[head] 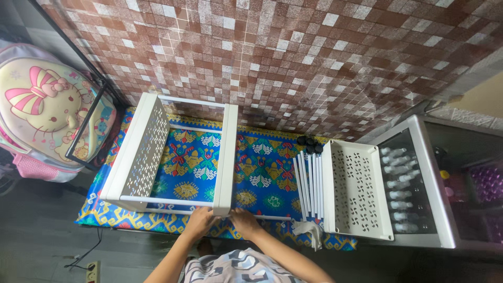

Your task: The person disassembles a white plastic shelving unit on a patterned table. They remove the side panels and horizontal support rods one by one, placing them on the table. The task is shown from start to finish, ending with the unit fully taken apart.

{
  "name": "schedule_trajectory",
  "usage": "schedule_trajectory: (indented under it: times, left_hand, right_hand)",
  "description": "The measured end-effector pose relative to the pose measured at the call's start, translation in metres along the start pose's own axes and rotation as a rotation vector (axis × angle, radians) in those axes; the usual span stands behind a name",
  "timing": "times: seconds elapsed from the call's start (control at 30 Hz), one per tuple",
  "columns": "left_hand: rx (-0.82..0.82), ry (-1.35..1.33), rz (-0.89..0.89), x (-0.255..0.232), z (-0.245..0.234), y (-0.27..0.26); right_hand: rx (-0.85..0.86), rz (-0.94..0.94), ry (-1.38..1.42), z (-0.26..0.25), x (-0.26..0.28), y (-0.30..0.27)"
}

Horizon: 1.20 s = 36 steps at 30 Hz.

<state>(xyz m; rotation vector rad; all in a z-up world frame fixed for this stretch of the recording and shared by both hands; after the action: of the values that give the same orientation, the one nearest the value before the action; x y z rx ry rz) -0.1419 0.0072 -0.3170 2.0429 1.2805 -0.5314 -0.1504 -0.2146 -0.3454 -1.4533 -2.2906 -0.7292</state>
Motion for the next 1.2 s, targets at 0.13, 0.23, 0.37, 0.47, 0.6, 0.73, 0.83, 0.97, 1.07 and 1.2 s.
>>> schedule_trajectory:
  times: [0.13,0.23,0.37,0.47,0.6,0.73,0.83,0.97,1.07,1.2]
  left_hand:
    - [0.027,0.054,-0.020,-0.001,0.000,-0.008]
    - [-0.007,0.055,0.000,0.003,-0.001,-0.011]
    - [0.028,0.109,-0.043,0.007,0.005,-0.012]
    - [0.071,0.173,-0.070,0.011,0.007,-0.011]
    - [-0.036,0.012,0.035,0.011,0.006,-0.013]
    - [0.046,0.143,-0.019,0.012,0.004,-0.016]
    - [0.022,0.100,0.004,0.010,0.003,-0.014]
    - [0.011,0.072,0.014,0.008,0.005,-0.015]
    - [0.054,0.150,-0.038,0.010,0.003,-0.014]
    - [-0.038,0.035,0.067,0.011,0.002,-0.018]
  right_hand:
    - [0.070,0.000,0.120,0.004,0.006,0.000]
    - [-0.019,-0.042,0.273,0.004,0.011,0.001]
    - [0.024,0.060,0.167,0.000,0.009,-0.003]
    - [-0.018,0.012,0.168,-0.001,0.010,-0.003]
    - [0.063,0.051,0.104,0.003,0.008,-0.004]
    - [0.130,0.072,0.042,0.007,0.006,-0.008]
    - [0.123,0.032,0.025,0.007,0.004,-0.007]
    - [0.130,0.040,0.027,0.005,0.004,-0.007]
    - [0.130,0.051,0.010,0.002,0.006,-0.004]
    - [0.172,0.064,0.042,-0.003,0.011,-0.004]
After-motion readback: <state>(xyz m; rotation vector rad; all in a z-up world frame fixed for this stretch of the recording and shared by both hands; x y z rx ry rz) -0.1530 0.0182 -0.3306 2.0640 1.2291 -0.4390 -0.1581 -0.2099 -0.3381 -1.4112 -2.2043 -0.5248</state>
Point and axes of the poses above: each hand's wrist, its own y-axis towards the middle knuckle, its own z-axis out of the palm, x = y × z, the point moved 1 cm from there along y, towards the middle knuckle, and after that the axes turned 13 degrees about -x, right-handed, at the moved point
